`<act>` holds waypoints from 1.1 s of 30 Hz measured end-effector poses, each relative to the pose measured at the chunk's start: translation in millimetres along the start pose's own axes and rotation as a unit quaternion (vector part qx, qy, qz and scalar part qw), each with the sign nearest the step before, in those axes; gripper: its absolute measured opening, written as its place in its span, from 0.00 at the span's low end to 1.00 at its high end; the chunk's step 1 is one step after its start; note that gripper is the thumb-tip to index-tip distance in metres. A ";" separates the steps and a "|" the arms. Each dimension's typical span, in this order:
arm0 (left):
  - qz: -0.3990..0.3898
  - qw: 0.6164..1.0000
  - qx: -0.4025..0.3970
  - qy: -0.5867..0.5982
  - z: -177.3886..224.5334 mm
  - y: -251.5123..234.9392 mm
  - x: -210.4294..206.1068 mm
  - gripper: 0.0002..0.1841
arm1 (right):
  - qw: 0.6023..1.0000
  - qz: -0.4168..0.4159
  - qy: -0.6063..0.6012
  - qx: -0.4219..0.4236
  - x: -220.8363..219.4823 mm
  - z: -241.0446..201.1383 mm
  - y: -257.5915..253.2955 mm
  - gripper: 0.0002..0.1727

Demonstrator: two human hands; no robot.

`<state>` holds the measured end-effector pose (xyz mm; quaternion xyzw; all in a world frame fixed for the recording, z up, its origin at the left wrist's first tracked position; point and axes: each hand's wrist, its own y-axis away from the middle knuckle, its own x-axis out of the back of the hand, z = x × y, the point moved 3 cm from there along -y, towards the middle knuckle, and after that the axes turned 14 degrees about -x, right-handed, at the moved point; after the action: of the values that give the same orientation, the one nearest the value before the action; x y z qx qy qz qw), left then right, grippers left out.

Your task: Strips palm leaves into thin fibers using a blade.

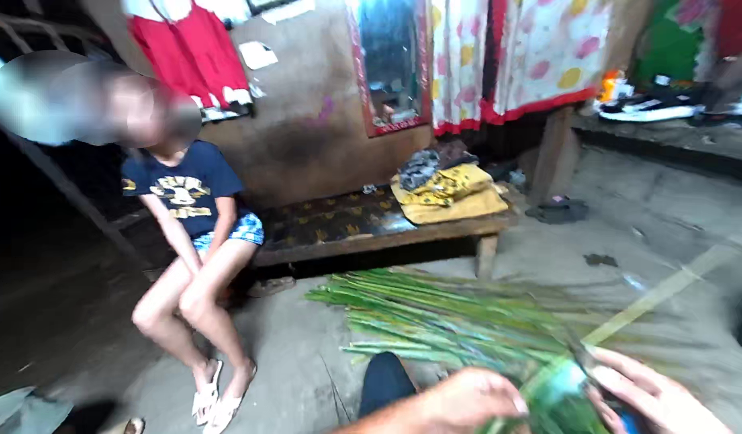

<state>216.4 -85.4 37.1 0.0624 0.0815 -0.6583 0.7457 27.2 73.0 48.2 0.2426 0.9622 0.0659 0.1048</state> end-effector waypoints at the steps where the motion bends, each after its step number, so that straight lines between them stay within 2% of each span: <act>1: -0.002 1.000 -0.004 0.001 8.3 -3.4 1.1 0.09 | 1.000 0.007 -0.002 -0.001 -4.3 1.0 0.6 0.16; 4: 0.000 1.000 -0.011 -0.010 30.9 -13.6 0.6 0.09 | 1.000 0.015 0.002 -0.003 -11.5 3.3 10.0 0.16; 8: -0.001 1.000 0.002 -0.009 37.7 -22.2 -5.0 0.10 | 0.996 -0.076 0.037 0.013 -15.4 9.1 31.4 0.16; 11: -0.037 0.998 -0.016 0.048 36.1 -31.8 -7.3 0.09 | 0.992 -0.115 0.040 0.032 -13.9 7.4 32.0 0.16; 14: -0.066 0.992 0.002 0.106 27.3 -30.1 -11.5 0.09 | 0.991 -0.126 0.026 0.045 -13.5 11.9 34.4 0.17; 19: -0.063 0.987 0.020 0.146 21.6 -32.8 -14.7 0.10 | 0.993 -0.099 0.013 0.071 -5.6 13.5 29.5 0.16; 24: -0.070 0.988 0.041 0.131 23.6 -22.0 -18.4 0.09 | 0.994 -0.060 0.005 0.089 5.2 13.8 24.6 0.14; 30: -0.080 0.982 0.030 0.166 22.7 -25.5 -20.0 0.09 | 0.989 -0.020 0.037 0.143 15.7 -9.4 15.1 0.13; 33: -0.088 0.979 0.034 0.179 21.9 -21.6 -19.6 0.10 | 0.991 0.033 -0.002 0.130 28.7 -25.7 10.4 0.17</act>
<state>193.5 -73.5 62.8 0.1967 0.1963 -0.7022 0.6555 1.2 94.0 70.1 0.2859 0.9538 -0.0572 0.0721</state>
